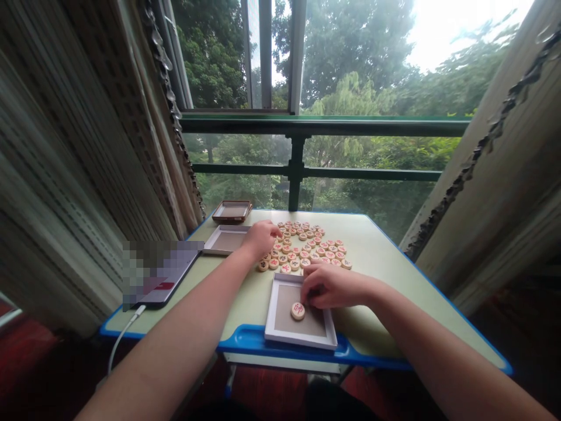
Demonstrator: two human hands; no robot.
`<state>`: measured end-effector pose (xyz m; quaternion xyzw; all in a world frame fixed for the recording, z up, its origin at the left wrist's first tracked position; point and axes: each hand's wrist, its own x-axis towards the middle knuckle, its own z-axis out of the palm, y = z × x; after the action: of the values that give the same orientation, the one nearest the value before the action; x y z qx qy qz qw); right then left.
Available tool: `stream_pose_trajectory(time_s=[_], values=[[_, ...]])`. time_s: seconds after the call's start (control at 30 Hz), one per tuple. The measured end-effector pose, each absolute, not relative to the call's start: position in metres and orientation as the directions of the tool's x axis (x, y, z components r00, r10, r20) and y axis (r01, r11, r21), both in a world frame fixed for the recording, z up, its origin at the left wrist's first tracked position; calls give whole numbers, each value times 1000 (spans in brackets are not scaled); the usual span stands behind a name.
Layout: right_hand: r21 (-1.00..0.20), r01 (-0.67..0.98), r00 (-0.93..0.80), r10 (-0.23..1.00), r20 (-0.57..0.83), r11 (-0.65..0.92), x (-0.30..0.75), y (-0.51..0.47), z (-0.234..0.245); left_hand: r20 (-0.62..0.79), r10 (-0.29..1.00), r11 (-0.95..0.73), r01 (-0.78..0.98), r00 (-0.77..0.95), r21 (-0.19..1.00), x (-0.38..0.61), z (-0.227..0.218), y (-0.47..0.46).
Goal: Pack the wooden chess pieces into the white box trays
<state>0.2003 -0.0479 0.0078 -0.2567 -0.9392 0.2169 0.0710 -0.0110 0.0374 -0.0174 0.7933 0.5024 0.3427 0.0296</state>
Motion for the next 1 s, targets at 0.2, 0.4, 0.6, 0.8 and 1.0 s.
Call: stream_pose_trajectory(time_s=[0.2,0.4,0.6,0.8,1.0], values=[[-468,451,-844,534,54,760,200,-47,9,512,798,-540,755,318,371,-10,-19,36],[-380,466,-811,558,177,799,195,-51,4,553,749,-617,689,365,381,-4,-19,31],[-317,535,-750,613,248,783,199,-39,-1,469,719,-680,658,514,322,-2,-23,30],[-228,853,-344,835,429,469,225,1,-15,417,719,-688,657,556,309,0,-25,29],[-219,932,-225,934,278,290,244,26,-28,461,703,-697,654,542,295,7,-27,28]])
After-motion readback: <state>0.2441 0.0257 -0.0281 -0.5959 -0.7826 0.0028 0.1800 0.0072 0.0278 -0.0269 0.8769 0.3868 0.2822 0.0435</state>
